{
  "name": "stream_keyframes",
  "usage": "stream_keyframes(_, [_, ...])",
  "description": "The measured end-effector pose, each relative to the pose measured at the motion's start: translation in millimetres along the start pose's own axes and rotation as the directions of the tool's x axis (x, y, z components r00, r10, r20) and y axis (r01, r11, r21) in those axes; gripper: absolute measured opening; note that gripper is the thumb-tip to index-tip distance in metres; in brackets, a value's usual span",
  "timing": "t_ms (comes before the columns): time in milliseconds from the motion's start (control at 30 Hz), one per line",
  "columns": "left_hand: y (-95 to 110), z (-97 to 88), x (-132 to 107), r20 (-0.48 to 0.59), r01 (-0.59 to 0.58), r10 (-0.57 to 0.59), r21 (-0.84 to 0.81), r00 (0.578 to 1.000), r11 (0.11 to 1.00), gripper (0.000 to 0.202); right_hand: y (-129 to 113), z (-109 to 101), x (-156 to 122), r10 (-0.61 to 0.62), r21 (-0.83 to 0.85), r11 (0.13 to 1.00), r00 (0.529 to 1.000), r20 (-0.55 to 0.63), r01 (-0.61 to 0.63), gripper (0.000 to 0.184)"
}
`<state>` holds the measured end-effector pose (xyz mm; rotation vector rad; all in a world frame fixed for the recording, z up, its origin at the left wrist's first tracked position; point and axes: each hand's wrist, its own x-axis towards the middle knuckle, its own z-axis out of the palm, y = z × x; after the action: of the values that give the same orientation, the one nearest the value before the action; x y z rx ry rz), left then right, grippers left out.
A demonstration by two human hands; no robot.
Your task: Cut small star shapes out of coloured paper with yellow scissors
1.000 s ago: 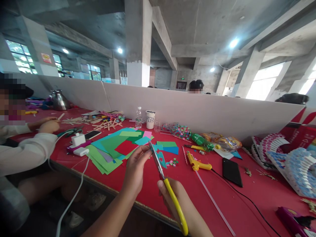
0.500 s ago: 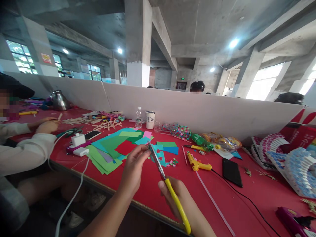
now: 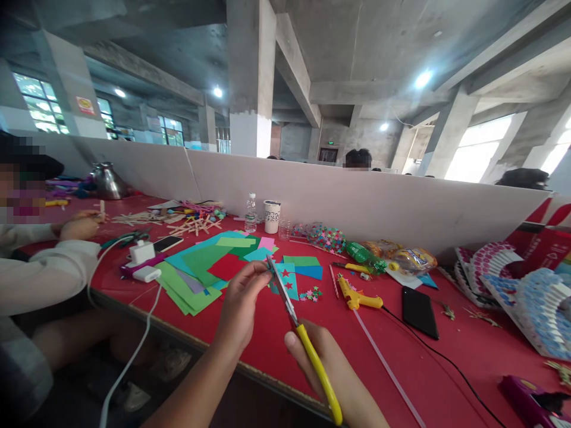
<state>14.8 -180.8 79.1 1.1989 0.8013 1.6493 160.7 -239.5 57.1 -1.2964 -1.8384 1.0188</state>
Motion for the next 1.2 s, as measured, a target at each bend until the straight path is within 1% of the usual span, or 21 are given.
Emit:
stream_keyframes(200, [-1,0.1,0,0.000,0.015,-0.015,-0.015,1.000,1.000,0.011,10,2,6,0.021,0.069,0.997,1.000,-0.004,-0.020,0.060])
stream_keyframes(367, [1,0.0,2,-0.002,0.018,-0.018,-0.006,1.000,1.000,0.010,12,3,6,0.063,0.112,0.992,0.998,-0.021,-0.061,0.060])
stream_keyframes(467, [1,0.0,2,-0.001,0.017,-0.017,-0.004,1.000,1.000,0.010,12,3,6,0.109,0.114,0.988,0.994,-0.030,-0.105,0.059])
stream_keyframes(600, [1,0.1,1,0.006,0.013,-0.013,0.003,1.000,1.000,0.010,15,2,7,0.111,0.093,0.990,0.994,0.006,-0.111,0.060])
stream_keyframes(700, [2,-0.9,2,0.011,0.003,-0.003,0.021,1.000,1.000,0.011,16,1,8,0.123,0.098,0.988,0.992,0.000,-0.122,0.060])
stream_keyframes(833, [2,-2.6,4,0.011,-0.009,0.009,0.062,1.000,0.998,0.010,14,2,8,0.085,0.102,0.991,0.996,0.002,-0.085,0.059])
stream_keyframes(967, [2,-2.4,5,-0.007,0.000,0.001,0.069,1.000,0.998,0.010,12,1,7,0.040,0.087,0.995,0.999,0.018,-0.042,0.056])
stream_keyframes(1200, [0,-1.3,5,-0.004,0.016,-0.016,0.050,1.000,0.999,0.011,12,-3,6,0.028,0.020,0.999,0.999,0.040,-0.028,0.055])
